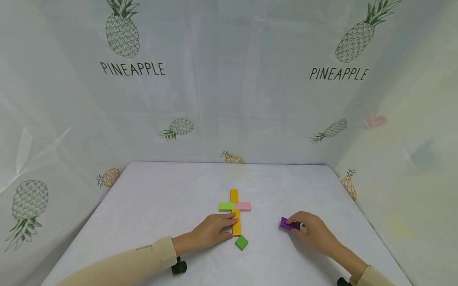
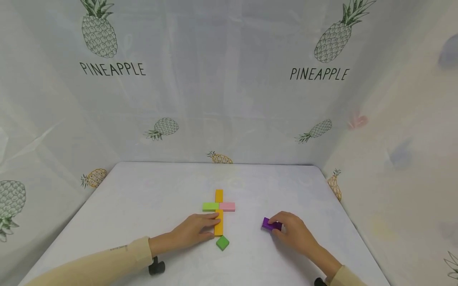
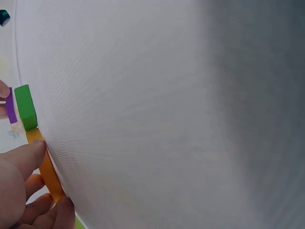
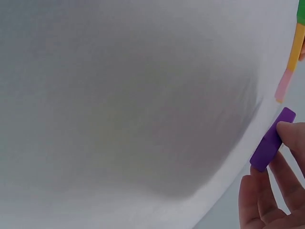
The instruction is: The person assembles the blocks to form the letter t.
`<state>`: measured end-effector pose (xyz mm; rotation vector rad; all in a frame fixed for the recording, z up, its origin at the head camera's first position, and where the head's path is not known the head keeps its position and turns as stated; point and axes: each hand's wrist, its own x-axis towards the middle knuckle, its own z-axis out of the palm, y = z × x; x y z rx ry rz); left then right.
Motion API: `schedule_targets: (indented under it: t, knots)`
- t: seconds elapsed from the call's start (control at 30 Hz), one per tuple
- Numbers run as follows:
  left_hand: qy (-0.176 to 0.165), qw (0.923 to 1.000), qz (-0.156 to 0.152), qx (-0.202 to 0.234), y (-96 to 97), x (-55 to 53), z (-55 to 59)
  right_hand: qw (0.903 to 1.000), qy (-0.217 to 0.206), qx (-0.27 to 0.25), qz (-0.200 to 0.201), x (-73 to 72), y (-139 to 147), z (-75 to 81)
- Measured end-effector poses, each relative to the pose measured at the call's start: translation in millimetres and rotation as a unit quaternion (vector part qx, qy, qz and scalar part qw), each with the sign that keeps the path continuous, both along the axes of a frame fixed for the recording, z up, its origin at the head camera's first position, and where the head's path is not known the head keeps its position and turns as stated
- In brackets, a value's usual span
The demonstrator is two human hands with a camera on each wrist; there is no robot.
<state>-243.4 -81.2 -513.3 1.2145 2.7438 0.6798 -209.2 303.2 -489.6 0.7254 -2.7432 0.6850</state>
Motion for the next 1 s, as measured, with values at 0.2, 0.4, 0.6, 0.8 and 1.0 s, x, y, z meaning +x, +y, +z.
schedule_targets:
  t: [0.2, 0.4, 0.6, 0.8, 1.0]
  knots:
    - [0.001, 1.0000, -0.004, 0.003, -0.2, -0.5, -0.8, 0.9996, -0.008, -0.001, 0.026, 1.6, -10.8, 1.0]
    - [0.002, 1.0000, -0.002, 0.003, 0.0, -0.7, -1.1, 0.9980, -0.003, 0.004, 0.063, 3.1, -20.8, -0.2]
    - [0.002, 1.0000, -0.005, 0.008, -0.8, -0.5, -1.1, 0.9953, 0.015, 0.001, 0.096, 4.9, -31.3, 0.1]
    - [0.005, 1.0000, -0.004, 0.004, -1.1, 0.1, 0.1, 0.9921, 0.032, -0.006, 0.121, 6.1, -40.6, 2.6]
    - [0.010, 0.9999, -0.002, 0.001, -1.6, -0.2, -0.5, 0.9931, -0.002, 0.000, 0.117, 8.5, -46.6, 5.2]
